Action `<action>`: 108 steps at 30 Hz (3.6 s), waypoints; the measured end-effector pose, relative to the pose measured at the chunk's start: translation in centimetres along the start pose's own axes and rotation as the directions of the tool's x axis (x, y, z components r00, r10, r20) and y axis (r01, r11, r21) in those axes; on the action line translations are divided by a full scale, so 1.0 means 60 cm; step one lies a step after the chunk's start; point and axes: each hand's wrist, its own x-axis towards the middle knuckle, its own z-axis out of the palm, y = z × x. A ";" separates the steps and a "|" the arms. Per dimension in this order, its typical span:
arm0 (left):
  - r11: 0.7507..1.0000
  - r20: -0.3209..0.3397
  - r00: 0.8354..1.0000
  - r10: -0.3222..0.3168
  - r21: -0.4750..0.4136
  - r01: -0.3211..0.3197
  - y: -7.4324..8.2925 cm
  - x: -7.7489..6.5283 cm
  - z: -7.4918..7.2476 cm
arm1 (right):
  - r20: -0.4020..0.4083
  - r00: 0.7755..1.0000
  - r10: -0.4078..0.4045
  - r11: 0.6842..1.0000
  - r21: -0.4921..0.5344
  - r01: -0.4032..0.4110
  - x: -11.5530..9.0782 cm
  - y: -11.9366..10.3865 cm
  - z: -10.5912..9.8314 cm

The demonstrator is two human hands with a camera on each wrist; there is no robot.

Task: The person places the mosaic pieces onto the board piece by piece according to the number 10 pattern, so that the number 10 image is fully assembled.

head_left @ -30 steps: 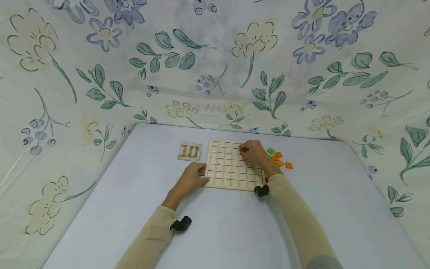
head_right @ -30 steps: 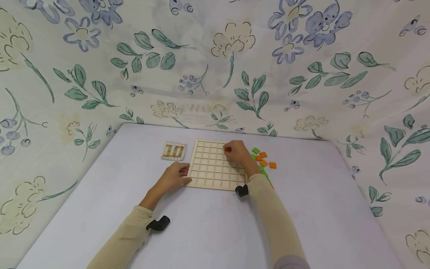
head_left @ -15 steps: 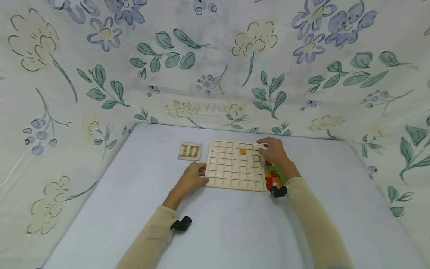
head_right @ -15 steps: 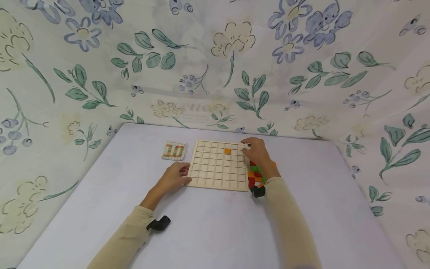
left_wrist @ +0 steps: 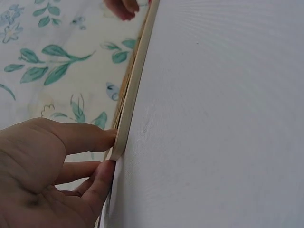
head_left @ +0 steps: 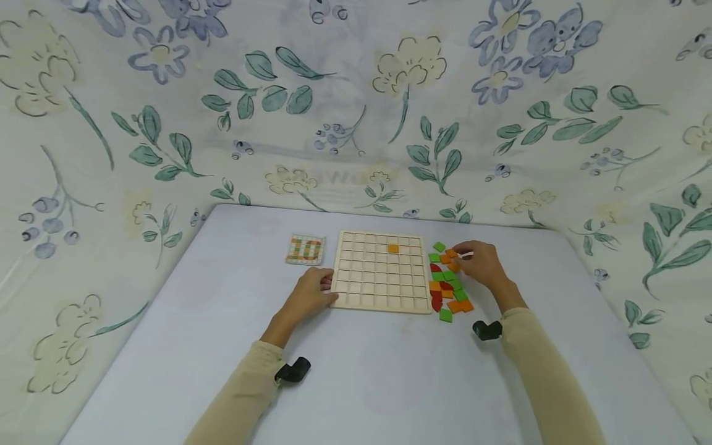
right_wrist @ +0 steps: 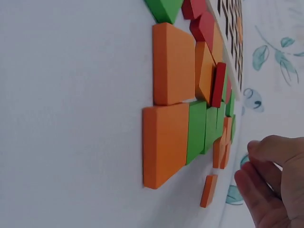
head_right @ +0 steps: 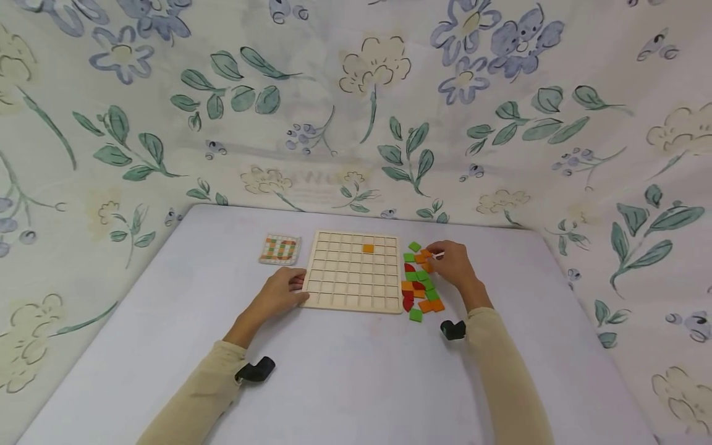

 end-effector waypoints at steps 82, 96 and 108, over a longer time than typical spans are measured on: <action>1.000 -0.017 1.000 0.007 -0.002 -0.007 0.002 -0.006 -0.007 | -0.053 0.997 -0.047 0.987 0.150 0.055 0.088 -0.114 0.118; 1.000 -0.024 1.000 0.006 -0.007 -0.006 0.004 -0.002 -0.009 | -0.013 0.999 -0.042 0.998 -0.037 0.042 0.085 -0.133 0.125; 1.000 -0.009 1.000 0.006 0.018 -0.006 0.002 -0.003 -0.006 | 0.041 0.995 -0.091 0.993 -0.065 0.093 0.082 -0.120 0.129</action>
